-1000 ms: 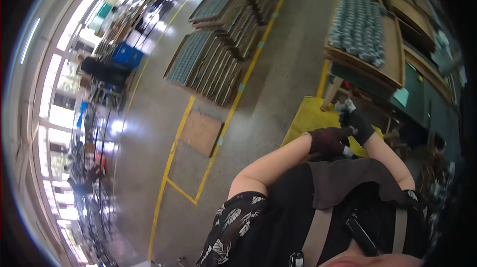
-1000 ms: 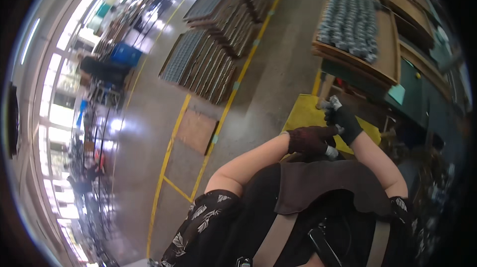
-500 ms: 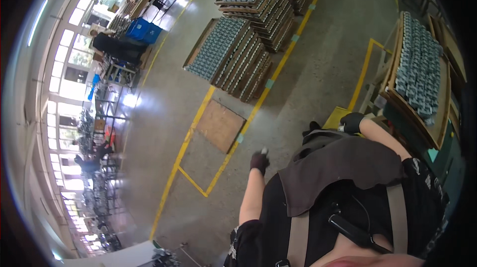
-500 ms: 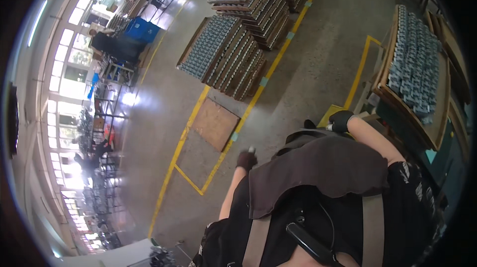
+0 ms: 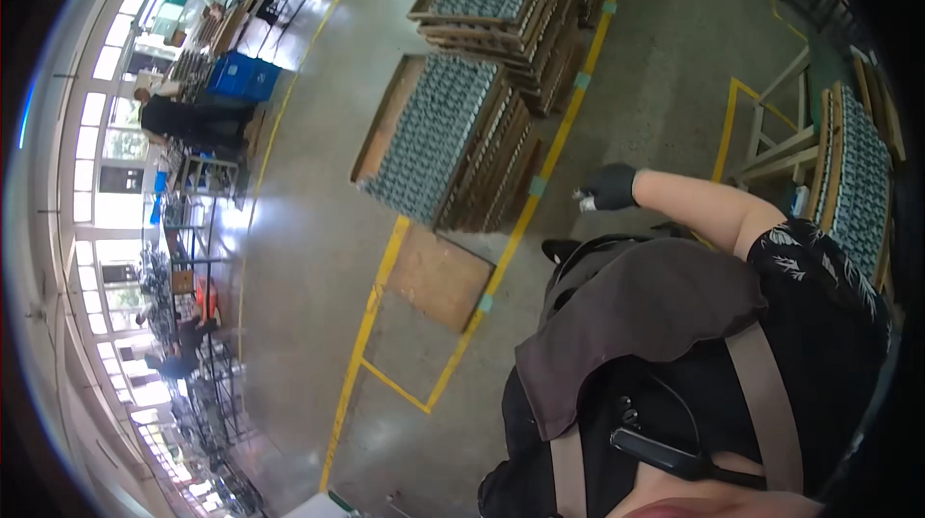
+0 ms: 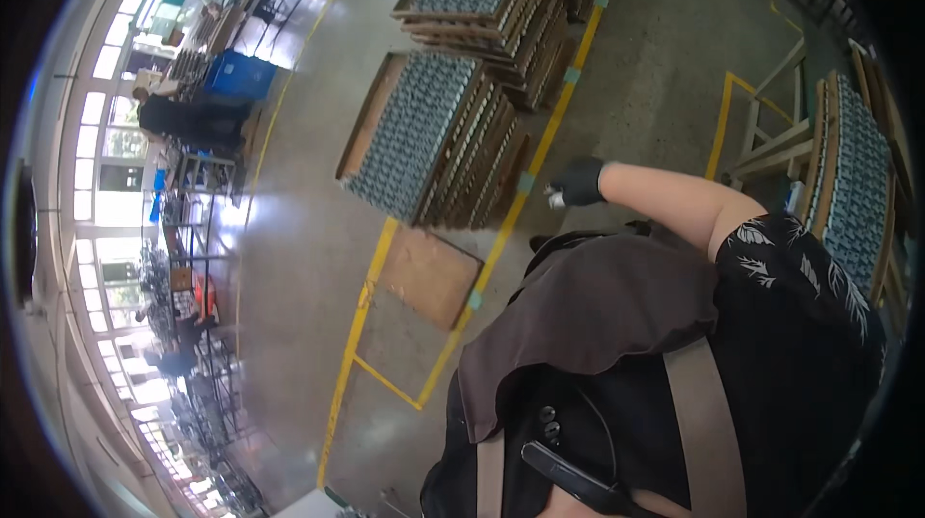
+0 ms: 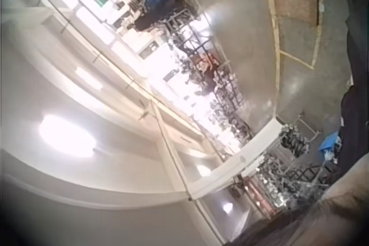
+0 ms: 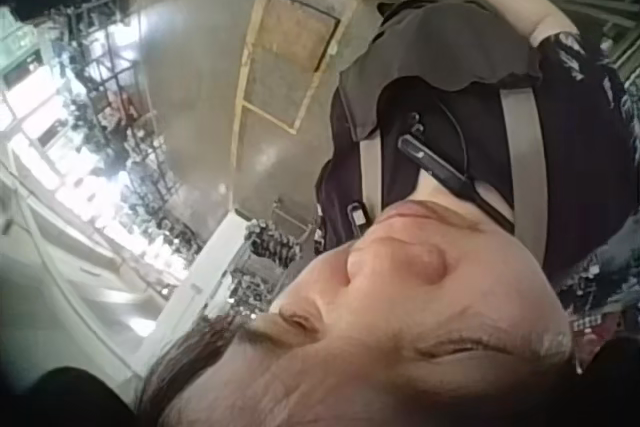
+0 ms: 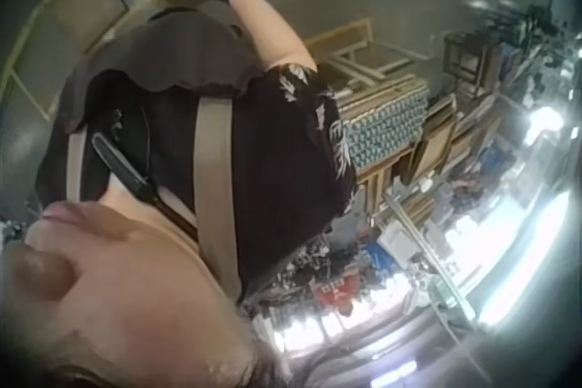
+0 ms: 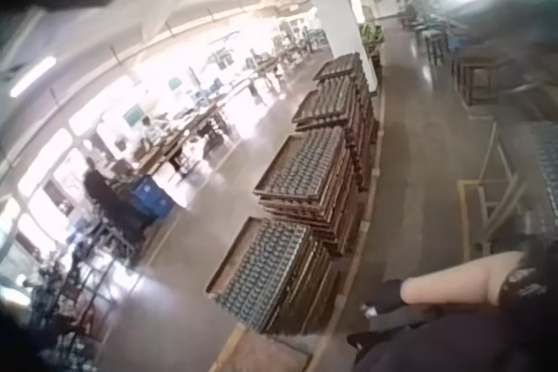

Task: The person assembles metal electrical components by attaching pieces to them, gathers bundles of wired components, and carries a wooden tray filled with assembled parts to set it on the workbench.

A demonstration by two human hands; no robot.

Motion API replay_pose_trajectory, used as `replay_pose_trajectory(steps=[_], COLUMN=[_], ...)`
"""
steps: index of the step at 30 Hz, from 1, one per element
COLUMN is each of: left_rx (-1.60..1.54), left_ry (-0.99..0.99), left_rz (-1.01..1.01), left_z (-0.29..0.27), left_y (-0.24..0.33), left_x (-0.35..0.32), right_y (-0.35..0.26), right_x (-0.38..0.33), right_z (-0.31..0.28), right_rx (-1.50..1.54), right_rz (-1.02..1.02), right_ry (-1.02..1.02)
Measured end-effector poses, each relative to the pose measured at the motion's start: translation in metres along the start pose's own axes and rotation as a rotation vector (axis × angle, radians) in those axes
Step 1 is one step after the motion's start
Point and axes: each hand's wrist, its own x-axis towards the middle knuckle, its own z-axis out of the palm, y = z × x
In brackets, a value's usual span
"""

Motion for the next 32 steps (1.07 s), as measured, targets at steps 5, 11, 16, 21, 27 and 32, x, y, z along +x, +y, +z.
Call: replay_pose_trajectory(steps=[5,11,16,21,27,32], left_rx=[0.417,-0.425,-0.241,0.232,-1.317,-1.08], left_ry=[-0.097,-0.258,0.15,-0.126,-0.47,0.048], left_rz=[0.29,-0.209,-0.234,0.315,0.183,-0.31], left_z=[-0.044,-0.092,-0.095,-0.068,-0.121,-0.138], left_y=[0.093,0.213,0.316,0.272,0.171,0.321], left_x=[0.088,0.071,0.064,0.095,0.168,0.291], right_y=[0.021,0.076,0.083,0.149,0.096,0.186], right_x=[0.084,0.159,0.299,0.452,0.559,0.558], right_z=[-0.049,-0.133,-0.223,-0.209,-0.214,-0.163], right_rx=[0.026,0.748,0.711,0.689,0.599,0.605], right_rz=[-0.02,0.272,0.226,0.294,0.402,0.699], right_ry=[-0.203,0.296,0.378,0.272,0.087,0.269])
